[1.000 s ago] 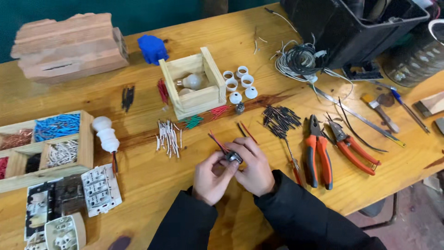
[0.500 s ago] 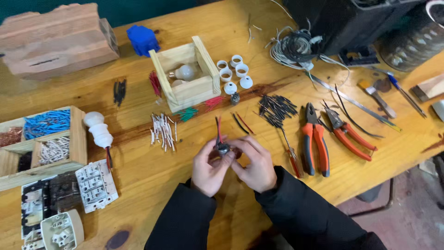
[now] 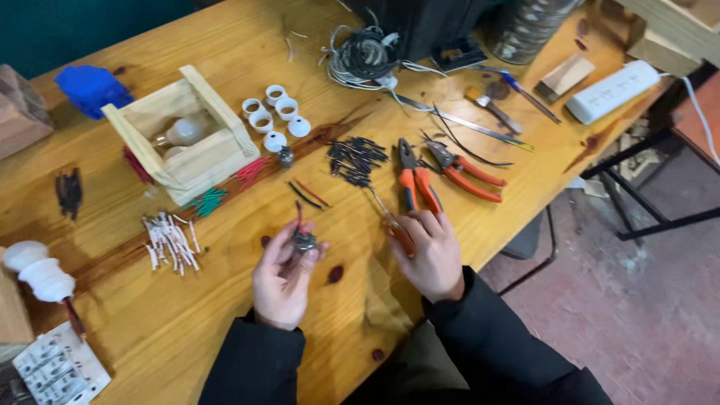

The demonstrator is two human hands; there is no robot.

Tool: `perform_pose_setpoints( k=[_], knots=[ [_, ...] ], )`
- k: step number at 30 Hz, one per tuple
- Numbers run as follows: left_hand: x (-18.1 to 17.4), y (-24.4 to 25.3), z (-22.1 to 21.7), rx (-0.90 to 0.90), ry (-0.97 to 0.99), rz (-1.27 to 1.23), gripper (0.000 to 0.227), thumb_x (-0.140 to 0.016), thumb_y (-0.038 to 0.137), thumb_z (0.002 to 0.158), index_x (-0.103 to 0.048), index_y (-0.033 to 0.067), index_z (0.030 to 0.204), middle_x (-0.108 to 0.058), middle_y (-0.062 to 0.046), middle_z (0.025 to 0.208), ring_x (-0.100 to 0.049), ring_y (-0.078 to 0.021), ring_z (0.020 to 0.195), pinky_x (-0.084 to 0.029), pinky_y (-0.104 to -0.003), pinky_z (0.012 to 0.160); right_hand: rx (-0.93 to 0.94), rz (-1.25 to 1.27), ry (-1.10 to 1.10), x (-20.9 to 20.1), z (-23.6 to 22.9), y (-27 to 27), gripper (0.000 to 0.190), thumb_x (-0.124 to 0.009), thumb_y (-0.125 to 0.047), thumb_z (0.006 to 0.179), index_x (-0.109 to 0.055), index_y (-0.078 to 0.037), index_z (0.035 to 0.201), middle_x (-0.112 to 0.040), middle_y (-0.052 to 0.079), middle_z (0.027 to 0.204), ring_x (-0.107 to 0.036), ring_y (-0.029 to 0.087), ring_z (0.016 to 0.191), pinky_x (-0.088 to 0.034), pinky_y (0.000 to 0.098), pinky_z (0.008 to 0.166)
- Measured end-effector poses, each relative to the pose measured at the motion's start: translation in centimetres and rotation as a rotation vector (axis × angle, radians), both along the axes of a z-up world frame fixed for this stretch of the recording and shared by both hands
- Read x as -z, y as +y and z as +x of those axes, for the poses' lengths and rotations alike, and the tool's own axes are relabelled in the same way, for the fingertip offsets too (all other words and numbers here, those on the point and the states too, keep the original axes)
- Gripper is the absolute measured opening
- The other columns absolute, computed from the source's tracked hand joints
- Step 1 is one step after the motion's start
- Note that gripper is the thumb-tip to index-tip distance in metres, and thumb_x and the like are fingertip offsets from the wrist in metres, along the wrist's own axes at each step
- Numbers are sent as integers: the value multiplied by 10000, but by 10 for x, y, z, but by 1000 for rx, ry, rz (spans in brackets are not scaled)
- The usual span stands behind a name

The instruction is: The person assembles a light fixture by screwing a bulb into a socket, testing it, and then disassembling it. They then use a screwdriver to attach wires to a socket base and reassemble the fixture components.

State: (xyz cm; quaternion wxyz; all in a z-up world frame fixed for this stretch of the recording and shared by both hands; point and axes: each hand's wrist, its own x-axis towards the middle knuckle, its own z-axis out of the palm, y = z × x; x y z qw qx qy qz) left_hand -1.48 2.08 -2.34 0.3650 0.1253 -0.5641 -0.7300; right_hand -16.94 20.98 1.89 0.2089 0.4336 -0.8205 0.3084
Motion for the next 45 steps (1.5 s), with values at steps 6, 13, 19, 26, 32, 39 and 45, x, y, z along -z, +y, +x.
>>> perform_pose_setpoints(
  k=[6, 13, 19, 26, 32, 39, 45],
  knots=[
    [-8, 3, 1, -13, -6, -45, 425, -607, -30, 962, -484, -65, 1368, -629, -288, 1381, -726, -326, 1065, -652, -379, 876, 19, 71, 2, 27, -9, 7, 328, -833, -282, 785, -728, -103, 1040, -666, 86, 937, -630, 302, 865, -521, 403, 797],
    [-5, -7, 3, -131, -70, -211, 399, -619, 8, 974, -533, -37, 1361, -552, -226, 1426, -679, -341, 1136, -648, -414, 885, 26, 28, -11, 24, -15, 2, 279, -847, -231, 708, -735, -125, 940, -647, 59, 812, -633, 269, 762, -534, 369, 760],
    [7, -20, 4, -178, -16, -138, 468, -632, 43, 982, -497, -37, 1423, -609, -220, 1346, -654, -281, 1147, -634, -369, 882, -154, -187, -312, -24, -3, -23, 204, -750, -114, 828, -776, -72, 1026, -656, 103, 759, -646, 268, 669, -539, 361, 680],
    [-20, -46, 29, -330, 159, -106, 440, -599, 39, 1018, -497, -12, 1443, -597, -220, 1340, -662, -293, 1140, -648, -389, 887, -585, -238, -1032, -48, 34, -83, 287, -458, -34, 960, -687, 52, 1109, -459, 65, 650, -470, 151, 520, -380, 269, 486],
    [-17, -64, 62, -410, 131, -108, 455, -616, 26, 1009, -514, 1, 1452, -586, -203, 1388, -673, -302, 1155, -633, -374, 917, -838, -38, -778, -43, 50, -123, 251, -667, -94, 958, -708, -10, 1191, -658, 98, 649, -551, 150, 615, -498, 311, 615],
    [-11, -73, 65, -356, 19, -123, 363, -613, 33, 997, -600, 22, 1359, -624, -216, 1363, -677, -387, 1178, -629, -465, 932, -953, 66, -818, -30, 61, -134, 199, -608, -56, 975, -740, -19, 1118, -727, 76, 607, -562, 127, 482, -458, 270, 476],
    [-1, -76, 63, -363, 74, -79, 342, -620, 4, 986, -596, -16, 1327, -640, -192, 1300, -709, -330, 1110, -631, -402, 922, -882, 87, -839, -25, 55, -132, 200, -598, -86, 978, -775, -66, 1068, -735, 53, 580, -547, 112, 406, -449, 240, 421]
  ],
)
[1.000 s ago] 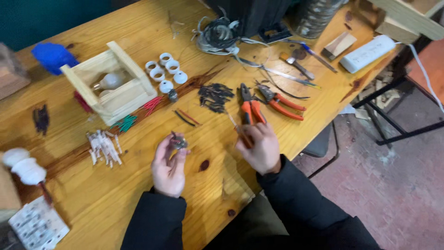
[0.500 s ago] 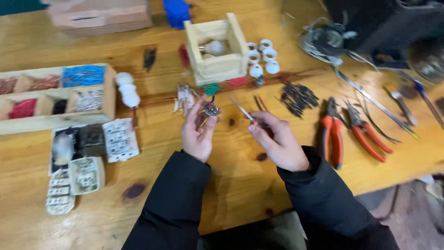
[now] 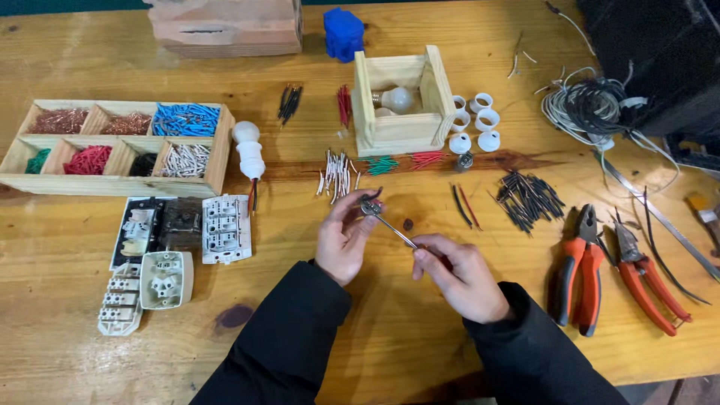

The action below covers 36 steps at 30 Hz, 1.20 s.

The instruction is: The person assembles a light fixture by screwing a bulb into a socket, testing it, and then disassembling it. They then use a screwdriver to attach wires to a socket base and reassemble the fixture components.

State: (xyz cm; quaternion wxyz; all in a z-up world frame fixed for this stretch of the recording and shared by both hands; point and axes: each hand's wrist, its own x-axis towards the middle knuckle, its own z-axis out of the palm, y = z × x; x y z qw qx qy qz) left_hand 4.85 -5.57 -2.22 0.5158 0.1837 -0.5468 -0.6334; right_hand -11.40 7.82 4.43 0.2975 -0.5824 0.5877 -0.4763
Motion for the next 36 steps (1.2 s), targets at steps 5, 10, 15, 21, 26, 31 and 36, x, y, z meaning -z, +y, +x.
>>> perform_pose_setpoints(
  k=[5, 10, 15, 21, 26, 31, 36],
  knots=[
    [-8, 4, 2, 5, -27, 4, 338, -616, 13, 990, -588, -8, 1327, -639, -180, 1295, -715, -312, 1102, -629, -358, 902, 10, 36, -77, 2, -4, 1, 212, -577, -102, 993, -766, -47, 1072, -742, 77, 579, -530, 117, 392, -429, 230, 393],
    [-17, 8, 5, -34, -108, -52, 321, -620, 9, 996, -609, 0, 1317, -661, -154, 1281, -701, -273, 1111, -622, -330, 880, 0, 55, -144, 6, -2, 3, 229, -552, -104, 1010, -760, -31, 1071, -731, 90, 580, -505, 109, 402, -401, 225, 387],
    [-19, 11, 4, -78, -210, -132, 336, -642, 35, 986, -631, 13, 1322, -677, -162, 1296, -698, -294, 1131, -621, -337, 876, -28, 147, -381, 19, -3, 3, 268, -490, -91, 1045, -728, 25, 1092, -674, 153, 584, -446, 107, 354, -347, 220, 356],
    [-26, 15, 6, -95, -248, -184, 354, -636, 34, 990, -627, 14, 1343, -687, -169, 1288, -693, -295, 1125, -620, -360, 882, -22, 262, -577, 16, -2, 2, 296, -438, -128, 1072, -665, 60, 1067, -651, 214, 587, -402, 105, 322, -313, 232, 338],
    [-31, 14, 8, -152, -340, -297, 335, -635, 46, 991, -647, 11, 1324, -721, -187, 1227, -727, -374, 1076, -643, -403, 835, 1, 171, -442, 15, -1, 0, 233, -512, -88, 1033, -695, 52, 1069, -687, 189, 616, -459, 95, 350, -355, 212, 361],
    [-20, 13, 9, -210, -398, -359, 356, -685, 93, 971, -669, 38, 1322, -748, -177, 1193, -746, -353, 1041, -657, -383, 781, 113, -77, 65, 26, -4, 0, 216, -750, -61, 859, -827, -76, 1061, -778, 117, 688, -647, 159, 491, -530, 288, 485],
    [-30, 15, 10, -220, -405, -370, 353, -692, 73, 955, -688, 37, 1306, -773, -183, 1141, -777, -343, 928, -662, -376, 701, 228, -221, 342, 28, -2, -1, 254, -802, -129, 833, -832, -187, 1079, -752, 26, 722, -683, 193, 547, -534, 260, 513]
  ],
)
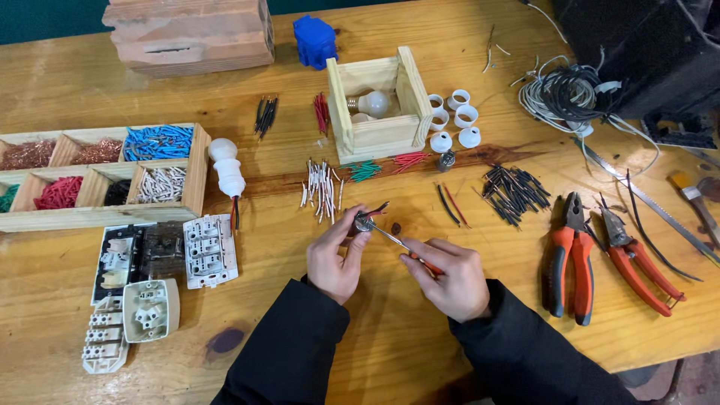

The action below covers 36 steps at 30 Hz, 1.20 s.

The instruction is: The person assembles a light fixture by screwing a bulb into a socket, testing it, and then disassembling it. They then use a screwdriver to attach wires to a socket base and reassemble the fixture components.

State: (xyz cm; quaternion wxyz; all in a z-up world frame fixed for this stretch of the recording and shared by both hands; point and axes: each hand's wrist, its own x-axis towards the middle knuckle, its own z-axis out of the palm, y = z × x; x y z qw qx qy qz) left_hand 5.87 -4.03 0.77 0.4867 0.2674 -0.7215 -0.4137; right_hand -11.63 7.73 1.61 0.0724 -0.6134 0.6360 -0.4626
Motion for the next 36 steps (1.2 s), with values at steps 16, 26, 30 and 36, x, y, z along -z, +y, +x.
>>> perform_pose_setpoints(
  k=[16, 26, 30, 36],
  knots=[
    [0, -1, 1, -38, 2, -28, 356, -724, 73, 932, -711, 38, 1286, -788, -161, 1128, -770, -339, 988, -653, -367, 754, -39, 92, -419, -18, -3, 3, 181, -664, -50, 910, -824, -8, 983, -756, 140, 651, -602, 137, 618, -523, 324, 543],
    [-1, 0, 0, -25, 61, -7, 348, -694, 23, 939, -692, -2, 1286, -790, -175, 1071, -791, -267, 743, -654, -355, 665, 20, -316, 69, -29, 5, -2, 234, -831, -10, 784, -836, -69, 1010, -750, 47, 789, -656, 184, 566, -545, 258, 539],
    [3, 0, -1, -29, 68, -10, 359, -695, 24, 941, -685, 6, 1300, -791, -147, 1085, -792, -250, 731, -647, -330, 654, -1, -199, -47, -26, 3, -4, 255, -840, -52, 787, -829, -82, 1041, -733, 110, 832, -717, 289, 702, -571, 377, 612],
    [-2, 2, 0, -20, 41, 28, 370, -702, 17, 930, -682, 7, 1300, -783, -172, 1092, -785, -281, 723, -648, -351, 610, -31, 155, -301, -27, -4, 1, 370, -541, -151, 1025, -765, -36, 753, -717, 131, 588, -660, 275, 502, -566, 383, 546]
  ],
)
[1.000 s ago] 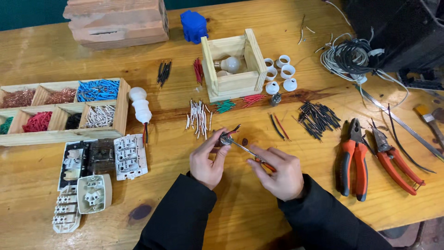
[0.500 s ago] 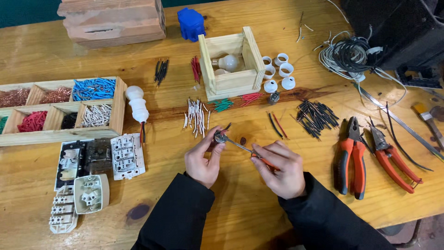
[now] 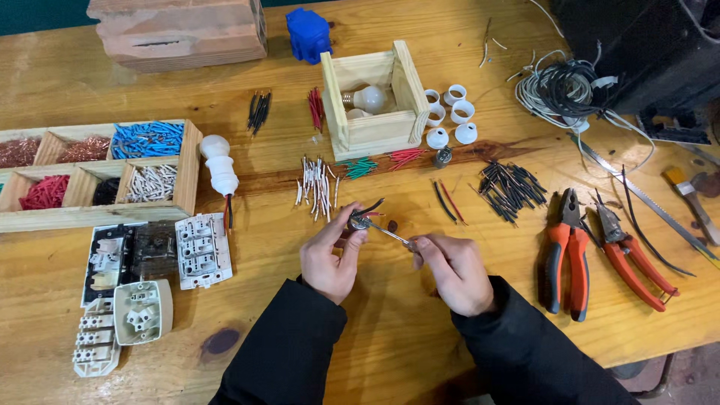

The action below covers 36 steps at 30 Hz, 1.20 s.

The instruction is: The person assembles a light fixture by screwing a bulb into a socket, testing it, and then disassembling it. They then use a screwdriver to attach wires to a socket base and reassemble the fixture components.

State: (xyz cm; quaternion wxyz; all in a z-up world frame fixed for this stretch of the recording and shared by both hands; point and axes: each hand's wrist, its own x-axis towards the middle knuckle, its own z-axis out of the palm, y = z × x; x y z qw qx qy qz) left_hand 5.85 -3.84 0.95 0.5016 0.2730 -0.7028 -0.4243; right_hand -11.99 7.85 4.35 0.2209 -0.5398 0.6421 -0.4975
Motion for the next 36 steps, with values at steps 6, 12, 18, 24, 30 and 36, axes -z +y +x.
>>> perform_pose_setpoints(
  k=[6, 12, 18, 24, 30, 36],
  knots=[
    [8, 0, 0, -14, -24, 5, 352, -703, 38, 939, -692, 6, 1290, -784, -186, 1086, -786, -292, 725, -653, -349, 583, 40, -196, 195, -8, 1, -3, 207, -619, -110, 969, -796, -66, 871, -667, 88, 582, -572, 203, 458, -465, 288, 442],
    [11, -1, -1, -31, -29, 69, 362, -709, 31, 931, -699, 16, 1293, -783, -214, 980, -784, -278, 700, -653, -344, 576, 87, -346, 374, -2, 3, -4, 144, -812, -91, 840, -826, -85, 983, -734, 58, 765, -678, 212, 578, -521, 263, 489],
    [7, 1, -2, -57, -14, 93, 351, -721, 42, 926, -710, 18, 1276, -782, -221, 949, -786, -276, 689, -650, -336, 570, 106, -388, 338, 0, 7, -5, 189, -834, -68, 815, -842, -127, 994, -724, 52, 833, -640, 182, 566, -504, 260, 478],
    [1, 1, -2, -51, -8, 116, 340, -738, 42, 911, -718, 32, 1250, -785, -219, 985, -786, -276, 676, -649, -346, 577, 51, -189, 222, -9, 5, -3, 243, -645, -125, 976, -786, 10, 1121, -719, 202, 765, -614, 251, 542, -500, 368, 484],
    [3, 3, -1, -66, -19, 115, 332, -750, 81, 911, -730, 64, 1243, -798, -190, 996, -793, -274, 690, -650, -332, 563, 43, -205, 267, 4, -5, 1, 152, -694, -123, 925, -820, -63, 984, -711, 119, 676, -684, 295, 582, -525, 318, 522],
    [4, 2, 0, -62, -11, 127, 321, -743, 83, 917, -731, 55, 1237, -795, -193, 988, -790, -282, 681, -646, -341, 562, 99, -346, 302, -4, 3, -3, 198, -848, -64, 790, -840, -134, 975, -733, 56, 802, -715, 219, 668, -570, 298, 596]
  ],
)
